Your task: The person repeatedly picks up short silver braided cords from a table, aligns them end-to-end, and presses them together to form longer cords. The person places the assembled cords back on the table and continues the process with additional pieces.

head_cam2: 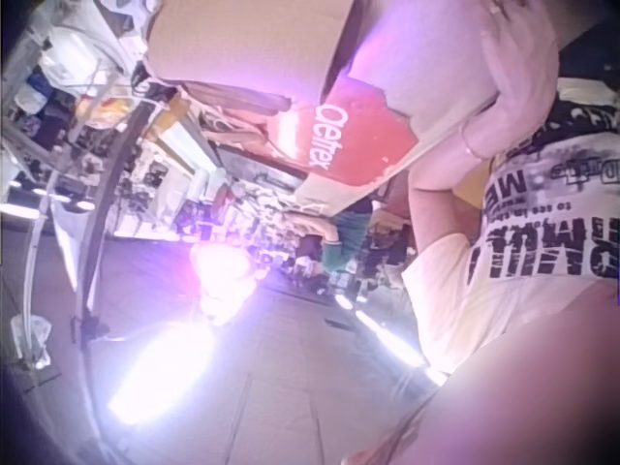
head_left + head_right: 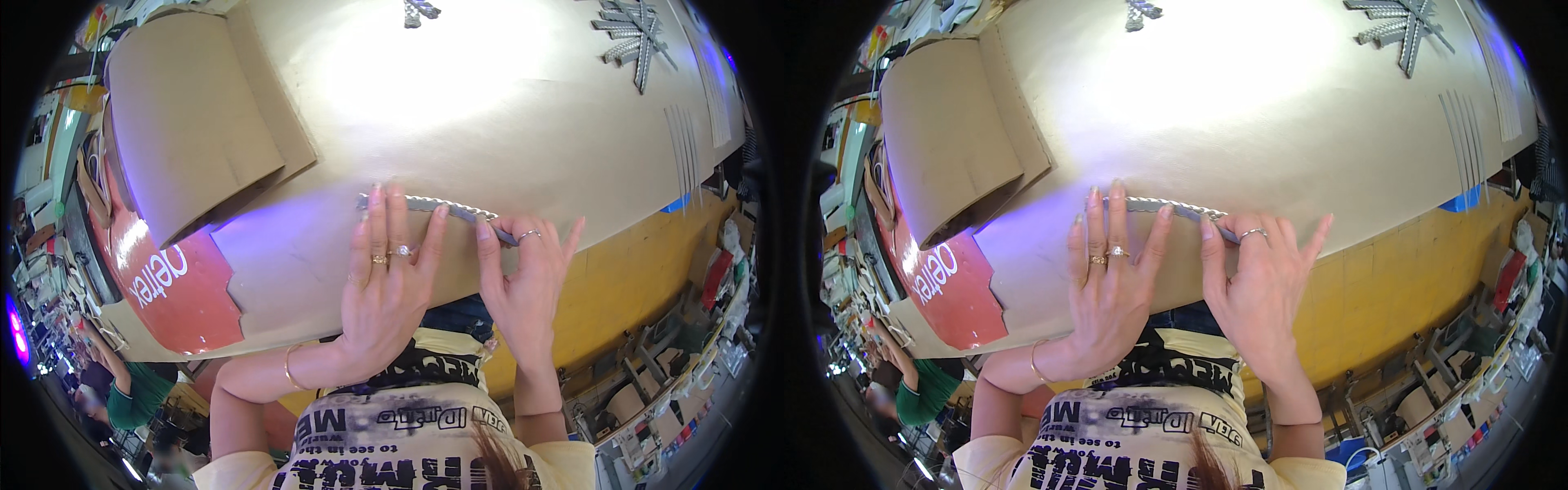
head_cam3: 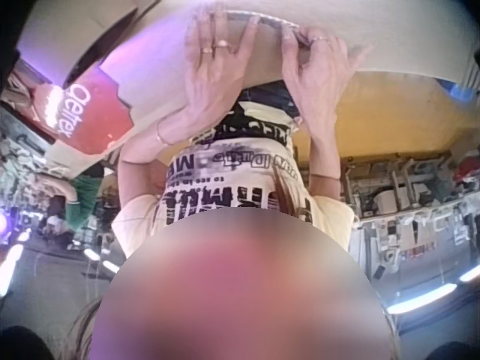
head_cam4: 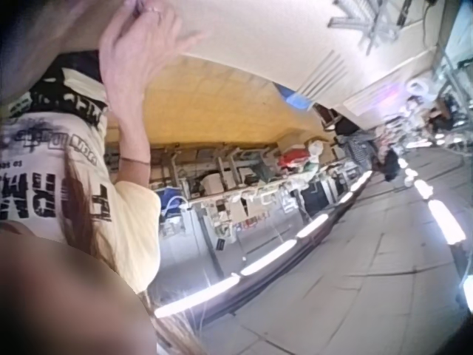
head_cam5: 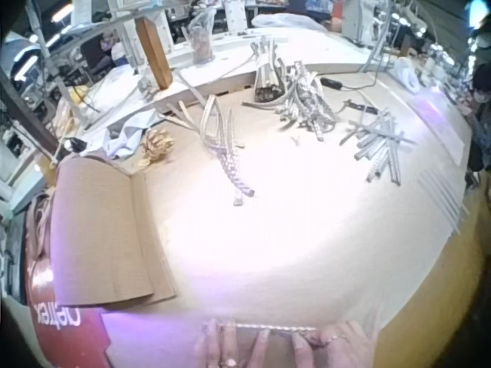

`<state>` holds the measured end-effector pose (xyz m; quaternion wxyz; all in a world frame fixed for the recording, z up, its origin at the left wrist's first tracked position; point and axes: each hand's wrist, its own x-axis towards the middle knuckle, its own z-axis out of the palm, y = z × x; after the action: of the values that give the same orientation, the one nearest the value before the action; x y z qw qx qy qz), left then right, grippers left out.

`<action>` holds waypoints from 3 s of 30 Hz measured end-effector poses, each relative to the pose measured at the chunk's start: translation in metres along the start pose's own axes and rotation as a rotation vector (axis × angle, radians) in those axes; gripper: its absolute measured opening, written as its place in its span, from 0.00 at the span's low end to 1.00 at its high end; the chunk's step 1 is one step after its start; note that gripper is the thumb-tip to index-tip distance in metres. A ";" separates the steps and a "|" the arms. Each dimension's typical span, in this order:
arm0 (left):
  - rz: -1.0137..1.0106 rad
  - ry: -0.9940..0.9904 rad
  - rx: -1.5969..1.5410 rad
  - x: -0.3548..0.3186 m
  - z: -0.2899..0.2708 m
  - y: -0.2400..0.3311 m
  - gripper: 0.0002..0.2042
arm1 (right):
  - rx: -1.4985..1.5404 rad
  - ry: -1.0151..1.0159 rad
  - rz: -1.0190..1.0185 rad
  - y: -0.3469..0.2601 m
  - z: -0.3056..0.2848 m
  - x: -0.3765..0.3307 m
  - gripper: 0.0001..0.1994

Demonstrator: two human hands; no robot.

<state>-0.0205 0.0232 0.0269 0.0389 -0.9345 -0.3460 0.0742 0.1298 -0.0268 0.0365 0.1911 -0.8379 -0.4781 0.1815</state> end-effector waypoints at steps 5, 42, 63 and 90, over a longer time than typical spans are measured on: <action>0.130 -0.057 -0.270 0.004 0.010 -0.007 0.27 | 0.047 -0.003 0.012 0.001 0.002 0.002 0.07; -0.028 -0.111 -0.263 -0.041 0.007 -0.012 0.32 | 0.032 -0.030 -0.116 -0.018 0.018 -0.004 0.06; -0.016 -0.004 -0.263 -0.027 0.020 0.003 0.30 | 0.097 -0.026 -0.071 -0.016 0.015 0.003 0.05; 0.012 -0.046 -0.002 -0.015 0.011 0.020 0.30 | 0.129 0.078 0.001 0.010 0.011 -0.008 0.05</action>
<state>-0.0206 -0.0011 0.0156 0.0295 -0.9346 -0.3414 0.0956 0.1278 -0.0368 0.0227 0.2633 -0.8305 -0.4571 0.1791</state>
